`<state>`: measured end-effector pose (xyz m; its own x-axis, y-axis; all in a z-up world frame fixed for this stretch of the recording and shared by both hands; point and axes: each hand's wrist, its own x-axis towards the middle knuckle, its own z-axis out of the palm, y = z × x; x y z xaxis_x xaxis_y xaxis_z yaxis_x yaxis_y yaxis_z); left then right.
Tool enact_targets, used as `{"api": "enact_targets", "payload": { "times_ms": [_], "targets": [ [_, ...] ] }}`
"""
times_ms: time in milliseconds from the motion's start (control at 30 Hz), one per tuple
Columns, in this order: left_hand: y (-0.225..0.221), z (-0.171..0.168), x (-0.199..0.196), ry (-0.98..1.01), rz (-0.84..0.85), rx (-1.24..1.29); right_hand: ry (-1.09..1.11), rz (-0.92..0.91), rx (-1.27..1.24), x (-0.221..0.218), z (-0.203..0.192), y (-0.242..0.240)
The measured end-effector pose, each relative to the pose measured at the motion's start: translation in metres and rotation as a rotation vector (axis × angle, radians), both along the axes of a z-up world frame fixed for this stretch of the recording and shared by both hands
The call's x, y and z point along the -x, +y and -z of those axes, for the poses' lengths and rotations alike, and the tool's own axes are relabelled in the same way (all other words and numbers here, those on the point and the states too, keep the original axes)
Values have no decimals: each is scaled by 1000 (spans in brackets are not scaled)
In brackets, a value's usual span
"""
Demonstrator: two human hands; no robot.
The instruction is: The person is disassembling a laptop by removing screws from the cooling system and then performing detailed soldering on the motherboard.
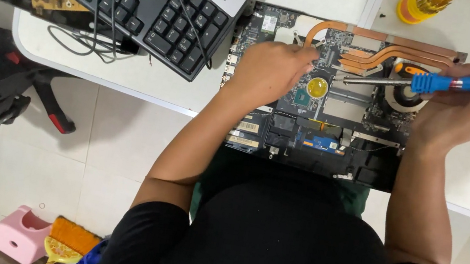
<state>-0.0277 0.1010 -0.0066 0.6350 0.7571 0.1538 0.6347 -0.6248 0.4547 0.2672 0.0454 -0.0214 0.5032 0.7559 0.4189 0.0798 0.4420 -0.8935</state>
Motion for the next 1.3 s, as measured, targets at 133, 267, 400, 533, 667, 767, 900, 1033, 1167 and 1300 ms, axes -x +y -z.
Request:
{"api": "enact_targets", "payload": {
  "times_ms": [133,267,400,533,667,767,900,1033,1167,1300],
  "targets": [
    [-5,0,7,-82,42,-52,12,-45,-32,-7,20,-4],
    [-3,0,10,-122,98,-85,-17,-37,6,-2,23,-6],
    [-2,-4,13,-183,126,-23,-60,-104,-7,5,16,-5],
    [-1,1,10,-140,124,-12,-66,-105,-47,2,25,-6],
    [-1,3,7,-103,132,-2,-76,-126,-41,1,25,-6],
    [-1,2,5,-104,134,-16,-88,-141,-41,2,21,-5],
    [0,3,4,-97,142,-15,-76,-149,-19,7,15,-5],
    [0,2,4,-100,138,-12,-65,-143,-19,4,21,-4],
    [1,3,3,-93,143,20,-83,-139,-36,4,20,-4],
    [1,1,4,-112,141,10,-89,-135,-8,8,15,-3]
  ]
}}
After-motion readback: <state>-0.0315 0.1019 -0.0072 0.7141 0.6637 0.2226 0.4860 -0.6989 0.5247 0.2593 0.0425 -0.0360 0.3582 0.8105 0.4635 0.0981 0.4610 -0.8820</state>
